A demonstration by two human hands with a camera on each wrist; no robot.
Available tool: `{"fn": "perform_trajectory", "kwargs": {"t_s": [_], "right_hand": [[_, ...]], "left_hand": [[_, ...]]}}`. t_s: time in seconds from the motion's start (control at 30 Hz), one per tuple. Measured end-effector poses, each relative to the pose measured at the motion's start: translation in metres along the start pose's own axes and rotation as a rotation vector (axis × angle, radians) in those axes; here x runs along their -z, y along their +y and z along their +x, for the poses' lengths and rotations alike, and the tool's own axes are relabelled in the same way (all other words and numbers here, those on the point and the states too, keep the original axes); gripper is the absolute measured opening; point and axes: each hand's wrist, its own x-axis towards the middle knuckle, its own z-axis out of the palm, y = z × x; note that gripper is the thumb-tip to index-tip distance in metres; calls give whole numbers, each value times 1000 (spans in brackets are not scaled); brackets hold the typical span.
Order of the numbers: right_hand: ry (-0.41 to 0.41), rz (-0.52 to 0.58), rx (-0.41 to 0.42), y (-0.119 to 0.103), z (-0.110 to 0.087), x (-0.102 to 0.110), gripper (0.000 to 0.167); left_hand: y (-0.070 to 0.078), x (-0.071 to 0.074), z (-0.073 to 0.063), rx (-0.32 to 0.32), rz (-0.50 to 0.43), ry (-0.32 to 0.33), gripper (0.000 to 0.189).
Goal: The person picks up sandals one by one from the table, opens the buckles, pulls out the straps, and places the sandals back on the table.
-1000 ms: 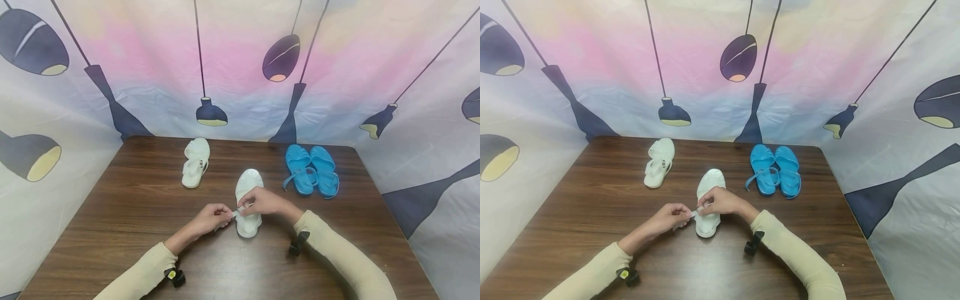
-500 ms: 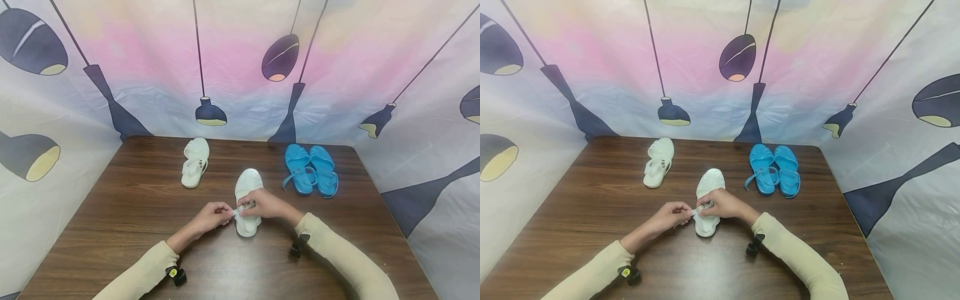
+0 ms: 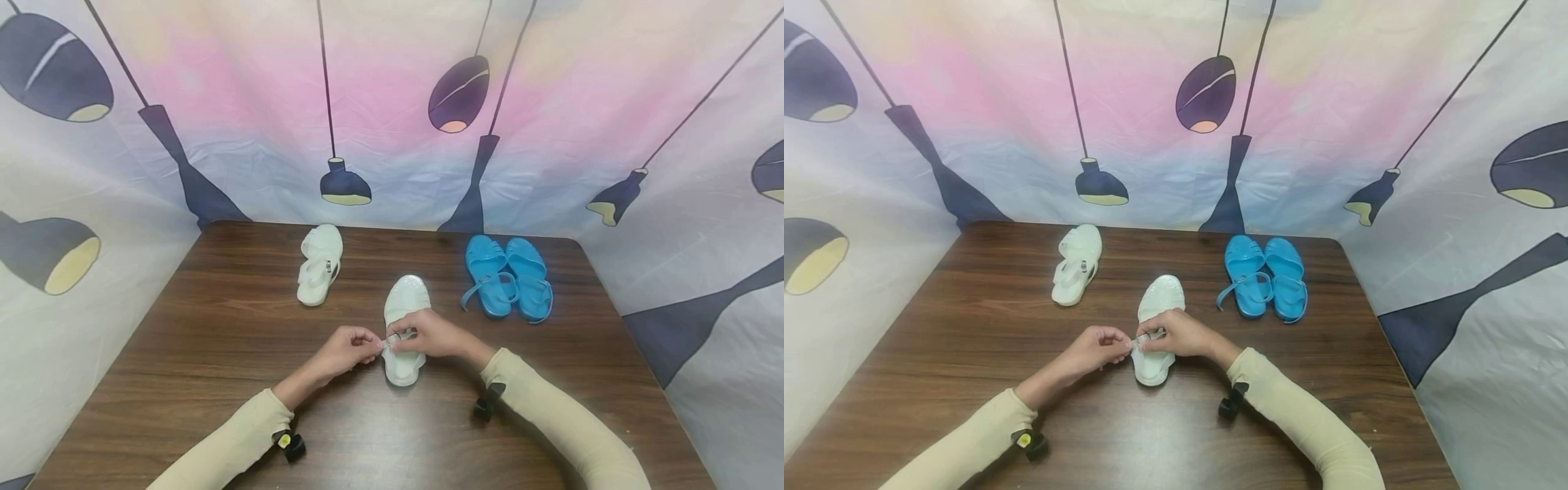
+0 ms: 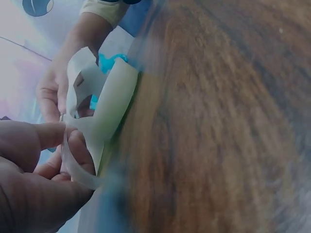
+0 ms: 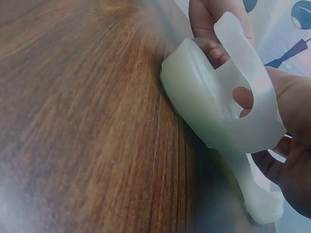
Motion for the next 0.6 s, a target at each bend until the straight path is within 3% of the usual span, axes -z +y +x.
{"fn": "perform_trajectory", "kwargs": {"t_s": [0.2,0.43,0.6], "right_hand": [[29,-2,7,2,1,-2,17],[49,2,13,2,3,-3,19],[47,-3,15,2,3,-3,17]], "left_hand": [[-1,-2,1,-15,-9,22,21],[0,-3,4,-76,-37,40,16],[5,1,2,-12,-7,0,19]]}}
